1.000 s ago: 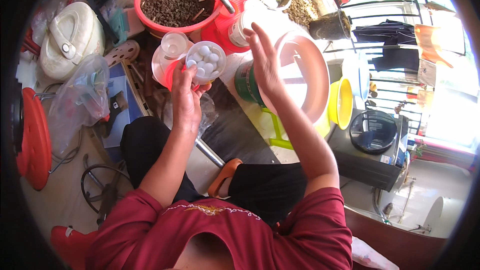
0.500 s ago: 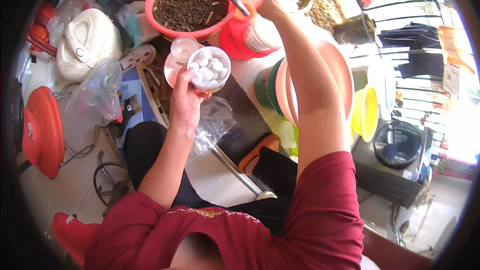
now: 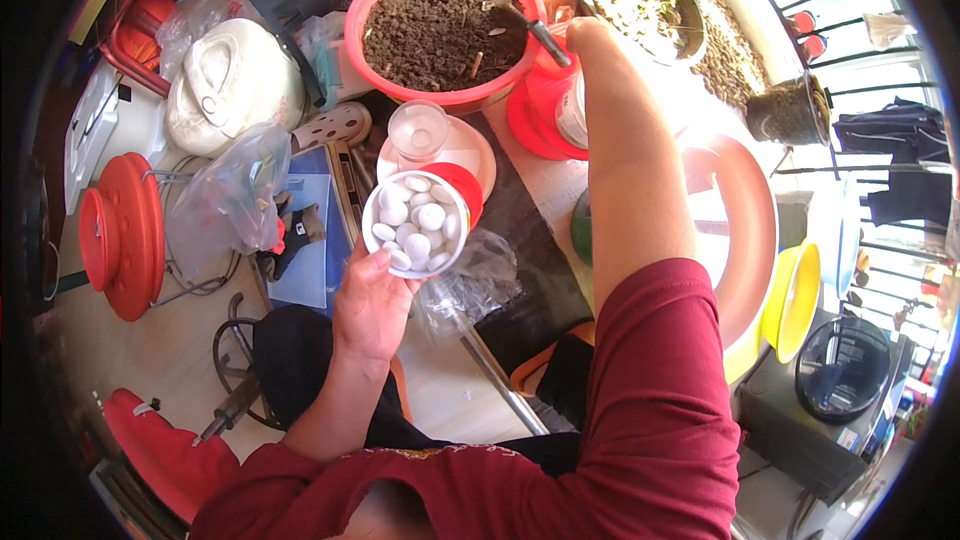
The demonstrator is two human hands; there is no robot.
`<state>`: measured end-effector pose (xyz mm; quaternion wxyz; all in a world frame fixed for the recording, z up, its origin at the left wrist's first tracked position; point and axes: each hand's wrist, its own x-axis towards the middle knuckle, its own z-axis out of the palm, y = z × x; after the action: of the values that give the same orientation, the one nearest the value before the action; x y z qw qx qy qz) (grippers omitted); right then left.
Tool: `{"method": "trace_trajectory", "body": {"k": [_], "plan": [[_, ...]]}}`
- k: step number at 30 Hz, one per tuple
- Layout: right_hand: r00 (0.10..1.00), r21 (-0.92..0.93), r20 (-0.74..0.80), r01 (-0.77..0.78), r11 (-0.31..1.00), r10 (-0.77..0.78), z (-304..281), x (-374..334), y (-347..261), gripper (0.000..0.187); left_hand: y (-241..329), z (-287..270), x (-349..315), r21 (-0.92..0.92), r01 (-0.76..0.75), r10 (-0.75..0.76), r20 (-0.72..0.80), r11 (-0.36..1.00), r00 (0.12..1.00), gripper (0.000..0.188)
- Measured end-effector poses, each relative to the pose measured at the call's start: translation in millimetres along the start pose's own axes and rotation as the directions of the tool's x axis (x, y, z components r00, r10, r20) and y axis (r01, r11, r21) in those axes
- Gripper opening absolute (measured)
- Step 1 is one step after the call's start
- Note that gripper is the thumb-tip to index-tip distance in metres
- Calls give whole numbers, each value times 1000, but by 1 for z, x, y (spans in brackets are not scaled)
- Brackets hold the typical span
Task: The person picks up small white stones from the floor and places them into a small container, then rinses their hands in a basin of water.
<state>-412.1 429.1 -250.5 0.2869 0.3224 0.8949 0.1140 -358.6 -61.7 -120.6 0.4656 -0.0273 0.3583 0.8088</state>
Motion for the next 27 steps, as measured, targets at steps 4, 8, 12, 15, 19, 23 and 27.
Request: {"method": "trace_trajectory", "body": {"k": [4, 8, 12, 15, 19, 23, 27], "plan": [[893, -104, 21, 449, 888, -449, 25, 28, 8, 31, -4, 3, -3, -26, 63, -63, 28, 998, 998, 66], [995, -10, -53, 78, 997, -79, 9, 10, -9, 26, -2, 7, -6, -150, 110, -96, 98, 983, 991, 69], [912, 346, -248, -232, 909, 327, -50, -39, 0, 31, -5, 3, -1, -254, 149, -103, 186, 956, 977, 67], [905, 410, -300, -162, 898, 301, -99, -86, 5, 32, -7, -1, 4, -309, 109, -59, 165, 945, 984, 62], [829, 769, -504, 304, 563, 241, -114, -135, 3, 16, -4, -5, 18, -290, 62, -13, 168, 955, 986, 64], [771, 682, -637, 567, 462, -8, -125, -246, -40, 26, -4, -3, 29, -247, 29, 12, 163, 969, 987, 66], [651, 505, -758, 626, 594, -41, -126, -328, -84, 26, -9, -3, 39, -229, 67, -21, 195, 971, 981, 72]]}}
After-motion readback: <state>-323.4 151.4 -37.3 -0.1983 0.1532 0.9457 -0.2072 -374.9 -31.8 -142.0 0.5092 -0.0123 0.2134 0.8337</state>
